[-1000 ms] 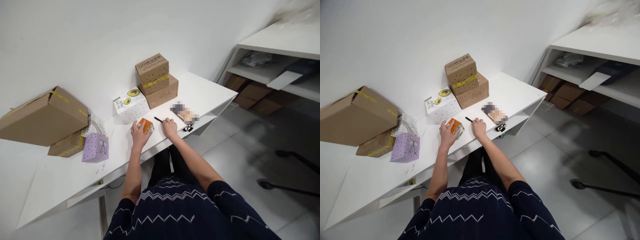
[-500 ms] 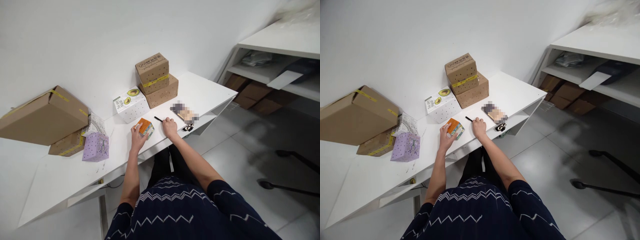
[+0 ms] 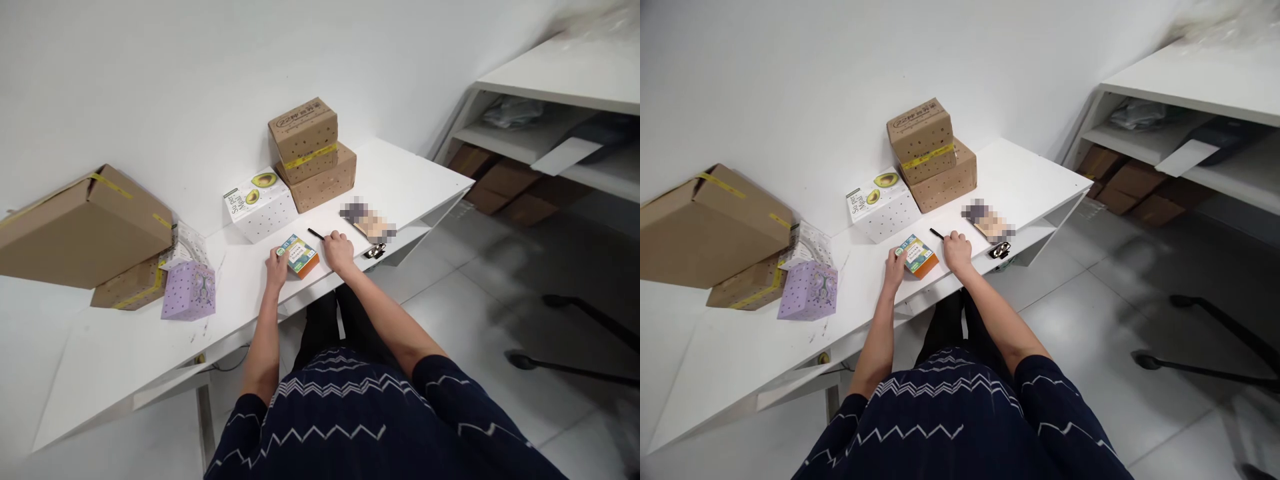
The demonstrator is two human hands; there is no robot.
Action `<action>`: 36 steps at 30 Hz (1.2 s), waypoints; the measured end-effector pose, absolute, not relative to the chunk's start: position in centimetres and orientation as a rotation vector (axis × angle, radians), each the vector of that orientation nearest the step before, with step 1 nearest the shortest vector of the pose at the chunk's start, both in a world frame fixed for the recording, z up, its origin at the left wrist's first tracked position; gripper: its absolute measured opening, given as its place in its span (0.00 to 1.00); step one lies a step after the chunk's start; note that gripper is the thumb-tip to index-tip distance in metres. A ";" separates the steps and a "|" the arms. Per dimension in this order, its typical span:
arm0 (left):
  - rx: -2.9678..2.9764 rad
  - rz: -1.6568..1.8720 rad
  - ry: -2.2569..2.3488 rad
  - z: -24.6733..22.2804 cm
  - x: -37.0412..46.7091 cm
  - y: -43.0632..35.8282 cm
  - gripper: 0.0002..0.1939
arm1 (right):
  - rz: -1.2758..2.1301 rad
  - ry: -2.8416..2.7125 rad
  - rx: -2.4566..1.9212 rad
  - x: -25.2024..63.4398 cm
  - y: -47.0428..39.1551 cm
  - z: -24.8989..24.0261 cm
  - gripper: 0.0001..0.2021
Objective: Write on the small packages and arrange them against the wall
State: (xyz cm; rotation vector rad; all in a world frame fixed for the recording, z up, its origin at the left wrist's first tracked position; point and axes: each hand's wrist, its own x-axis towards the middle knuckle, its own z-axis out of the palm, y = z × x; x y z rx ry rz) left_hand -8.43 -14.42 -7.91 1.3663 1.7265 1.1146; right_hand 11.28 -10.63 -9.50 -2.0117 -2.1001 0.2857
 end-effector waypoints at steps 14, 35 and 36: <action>1.910 0.862 1.552 -6.1 -10.5 -17.0 0.39 | 1.231 -0.864 -1.430 16.0 -10.0 -8.1 0.08; 2.012 0.622 2.114 -3.7 -4.5 -19.2 0.47 | 1.396 -0.587 -1.121 14.0 -13.6 -4.7 0.16; 2.012 0.641 2.120 -3.9 -4.0 -19.4 0.48 | 1.386 -0.561 -1.094 14.1 -13.5 -4.4 0.16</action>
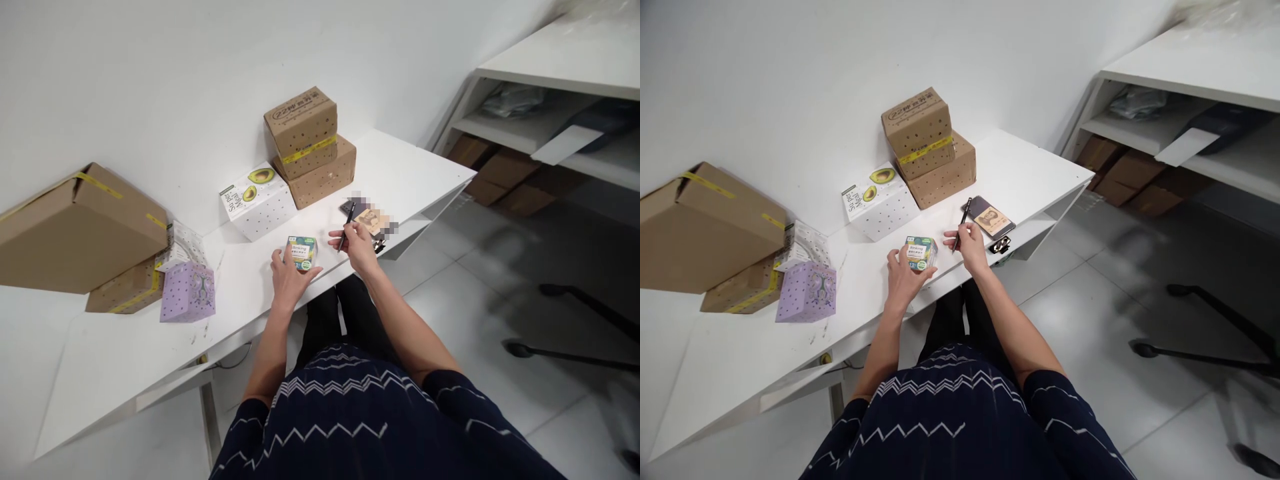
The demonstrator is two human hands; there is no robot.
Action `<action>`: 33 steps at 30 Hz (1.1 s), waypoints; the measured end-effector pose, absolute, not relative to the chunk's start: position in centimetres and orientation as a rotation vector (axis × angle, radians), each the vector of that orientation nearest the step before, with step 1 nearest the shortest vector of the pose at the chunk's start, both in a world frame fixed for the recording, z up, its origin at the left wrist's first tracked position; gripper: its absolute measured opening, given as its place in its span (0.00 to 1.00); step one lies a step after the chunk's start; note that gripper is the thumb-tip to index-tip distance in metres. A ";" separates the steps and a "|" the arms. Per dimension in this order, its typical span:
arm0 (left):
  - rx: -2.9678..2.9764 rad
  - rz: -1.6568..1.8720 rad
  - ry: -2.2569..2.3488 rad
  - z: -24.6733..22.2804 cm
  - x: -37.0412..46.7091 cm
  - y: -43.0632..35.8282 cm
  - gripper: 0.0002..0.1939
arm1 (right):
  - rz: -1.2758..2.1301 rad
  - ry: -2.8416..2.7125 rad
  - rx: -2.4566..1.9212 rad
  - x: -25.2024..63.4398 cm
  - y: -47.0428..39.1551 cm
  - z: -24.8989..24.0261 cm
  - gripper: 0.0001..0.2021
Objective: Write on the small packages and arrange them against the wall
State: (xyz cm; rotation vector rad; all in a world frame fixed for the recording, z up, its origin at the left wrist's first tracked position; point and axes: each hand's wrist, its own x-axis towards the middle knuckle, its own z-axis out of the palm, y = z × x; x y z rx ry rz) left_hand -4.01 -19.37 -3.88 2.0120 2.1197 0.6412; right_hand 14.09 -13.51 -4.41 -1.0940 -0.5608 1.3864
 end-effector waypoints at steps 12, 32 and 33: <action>2.406 0.939 1.968 -6.2 -2.7 -20.3 0.20 | 1.422 -0.514 -0.794 14.6 -13.1 -0.3 0.15; 2.705 1.637 1.487 -12.3 -2.7 -17.4 0.09 | 0.938 -1.286 -1.188 8.3 -14.5 -3.9 0.09; 2.706 1.661 1.467 -12.5 -2.8 -17.3 0.08 | 0.941 -1.307 -1.193 8.4 -14.5 -3.9 0.09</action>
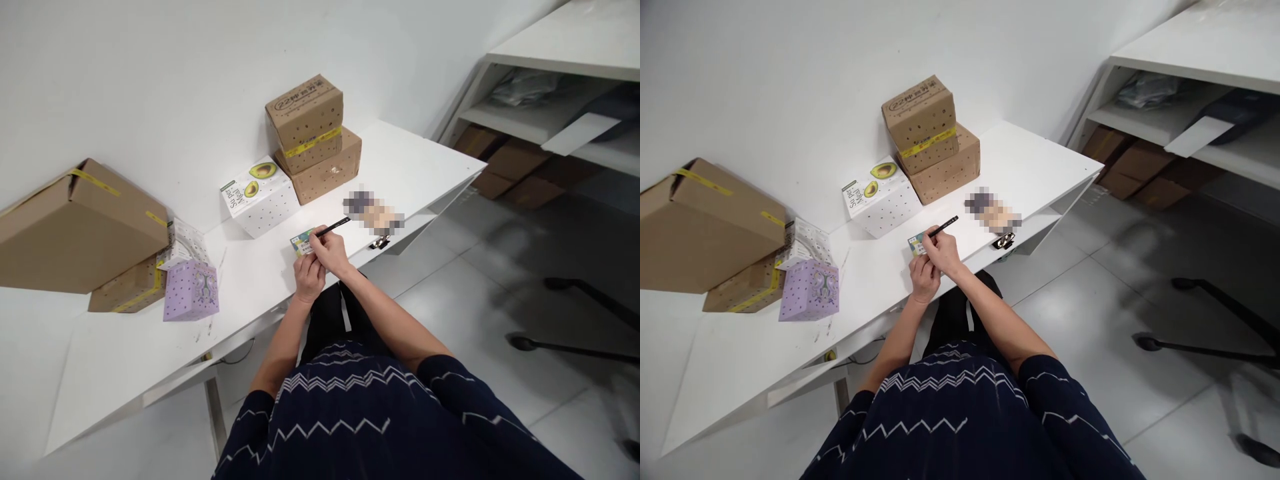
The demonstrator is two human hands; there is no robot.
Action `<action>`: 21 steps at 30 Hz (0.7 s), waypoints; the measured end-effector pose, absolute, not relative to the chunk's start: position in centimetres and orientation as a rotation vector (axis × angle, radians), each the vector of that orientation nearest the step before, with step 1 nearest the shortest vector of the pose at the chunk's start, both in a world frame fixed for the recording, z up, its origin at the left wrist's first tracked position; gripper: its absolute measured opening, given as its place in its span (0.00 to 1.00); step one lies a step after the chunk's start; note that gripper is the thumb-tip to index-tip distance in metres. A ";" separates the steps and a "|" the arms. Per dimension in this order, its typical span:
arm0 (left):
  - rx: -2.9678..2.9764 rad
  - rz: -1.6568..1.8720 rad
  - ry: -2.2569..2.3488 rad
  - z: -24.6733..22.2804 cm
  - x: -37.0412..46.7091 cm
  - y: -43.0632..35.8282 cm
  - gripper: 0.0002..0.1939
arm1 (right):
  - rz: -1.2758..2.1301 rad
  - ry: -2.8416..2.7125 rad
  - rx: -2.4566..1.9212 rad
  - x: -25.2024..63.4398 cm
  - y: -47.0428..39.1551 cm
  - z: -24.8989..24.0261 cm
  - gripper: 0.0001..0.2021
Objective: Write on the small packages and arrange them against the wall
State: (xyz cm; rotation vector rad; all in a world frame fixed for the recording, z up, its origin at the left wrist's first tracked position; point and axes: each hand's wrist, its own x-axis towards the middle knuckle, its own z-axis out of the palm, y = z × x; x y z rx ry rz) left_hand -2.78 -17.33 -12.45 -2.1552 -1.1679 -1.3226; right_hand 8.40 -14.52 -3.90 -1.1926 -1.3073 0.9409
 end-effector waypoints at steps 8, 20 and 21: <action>-2.296 -1.325 -1.358 -13.8 -3.4 -17.1 0.08 | 0.946 -1.449 -1.179 8.6 -14.3 -4.1 0.13; -2.277 -1.303 -1.392 -14.2 -3.5 -17.1 0.08 | 0.896 -1.573 -1.214 8.4 -14.1 -4.2 0.17; -2.256 -1.311 -1.367 -14.2 -3.5 -17.1 0.09 | 0.892 -1.579 -1.216 8.4 -14.1 -4.2 0.17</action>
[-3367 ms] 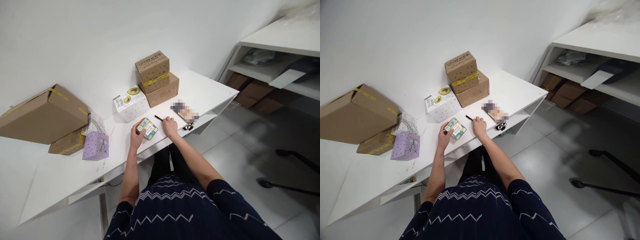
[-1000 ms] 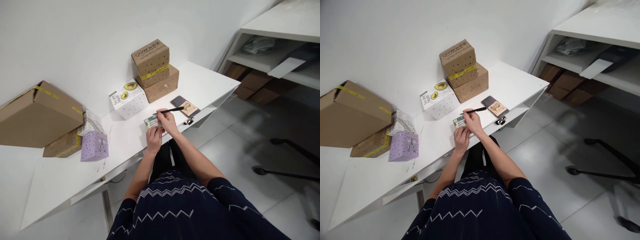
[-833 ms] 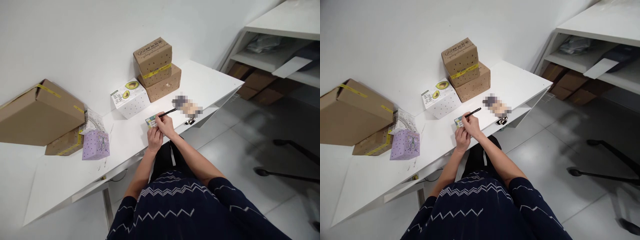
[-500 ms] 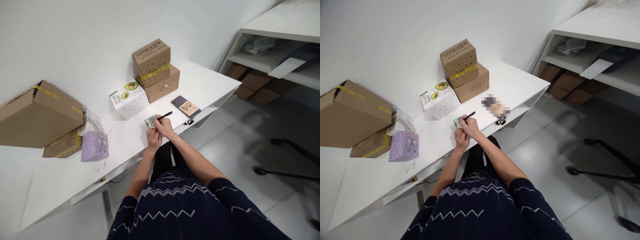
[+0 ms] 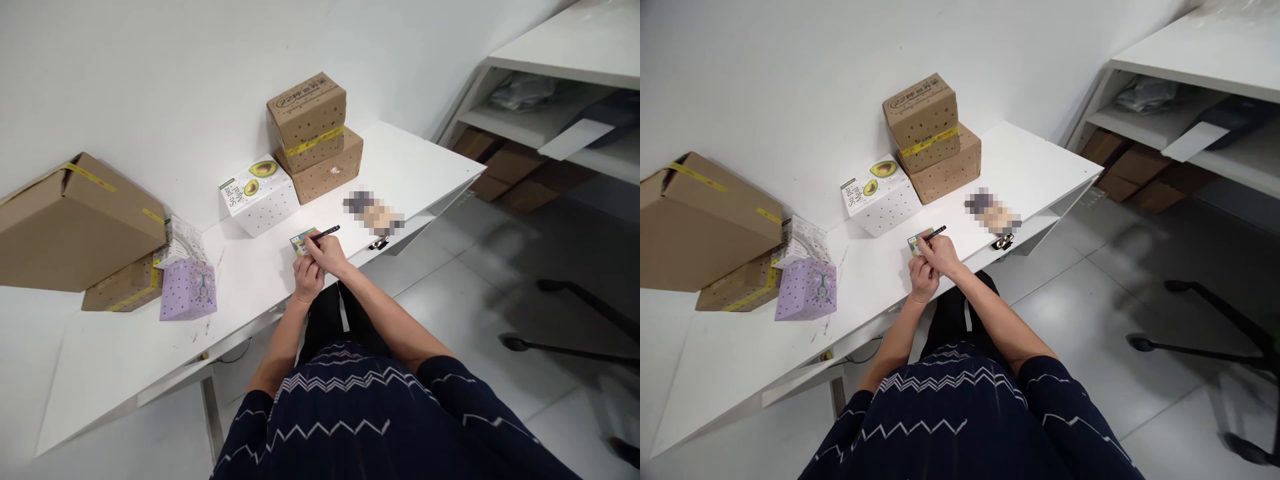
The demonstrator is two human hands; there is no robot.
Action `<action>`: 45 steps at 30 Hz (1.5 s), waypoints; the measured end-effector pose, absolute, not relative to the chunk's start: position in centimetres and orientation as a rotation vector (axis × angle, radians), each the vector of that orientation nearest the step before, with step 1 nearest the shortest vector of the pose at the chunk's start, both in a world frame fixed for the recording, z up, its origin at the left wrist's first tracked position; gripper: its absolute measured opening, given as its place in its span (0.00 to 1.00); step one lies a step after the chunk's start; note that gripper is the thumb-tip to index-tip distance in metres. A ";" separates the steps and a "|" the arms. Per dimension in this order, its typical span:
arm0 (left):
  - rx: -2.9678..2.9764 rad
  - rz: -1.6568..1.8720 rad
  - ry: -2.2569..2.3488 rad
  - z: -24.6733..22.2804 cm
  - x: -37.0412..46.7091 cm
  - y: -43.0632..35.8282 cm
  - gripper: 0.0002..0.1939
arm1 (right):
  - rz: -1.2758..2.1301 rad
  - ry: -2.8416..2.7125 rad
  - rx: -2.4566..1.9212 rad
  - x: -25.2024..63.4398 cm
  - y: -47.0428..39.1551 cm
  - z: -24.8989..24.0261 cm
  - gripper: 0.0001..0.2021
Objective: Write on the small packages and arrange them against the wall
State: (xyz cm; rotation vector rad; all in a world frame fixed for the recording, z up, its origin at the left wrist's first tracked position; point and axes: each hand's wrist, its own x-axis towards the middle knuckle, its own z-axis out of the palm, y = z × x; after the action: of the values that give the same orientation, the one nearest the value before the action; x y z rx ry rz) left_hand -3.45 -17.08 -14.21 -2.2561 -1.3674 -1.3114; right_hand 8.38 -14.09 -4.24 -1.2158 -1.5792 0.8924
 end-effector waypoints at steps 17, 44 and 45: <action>-2.270 -1.300 -1.430 -14.4 -3.5 -17.1 0.09 | 0.904 -1.614 -1.227 8.2 -13.9 -4.3 0.20; -2.264 -1.309 -1.376 -13.5 -3.1 -17.3 0.07 | 0.713 -2.005 -2.060 11.8 -7.3 -5.6 0.18; -2.263 -1.298 -1.382 -13.5 -3.1 -17.3 0.07 | 0.706 -2.004 -2.067 11.6 -7.4 -5.9 0.18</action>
State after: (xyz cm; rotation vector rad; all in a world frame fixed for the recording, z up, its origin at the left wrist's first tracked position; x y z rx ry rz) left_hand -3.10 -17.26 -13.50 -2.2631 -1.3822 -1.2979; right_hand 11.58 -7.37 -5.86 -2.0672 -2.0036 0.7058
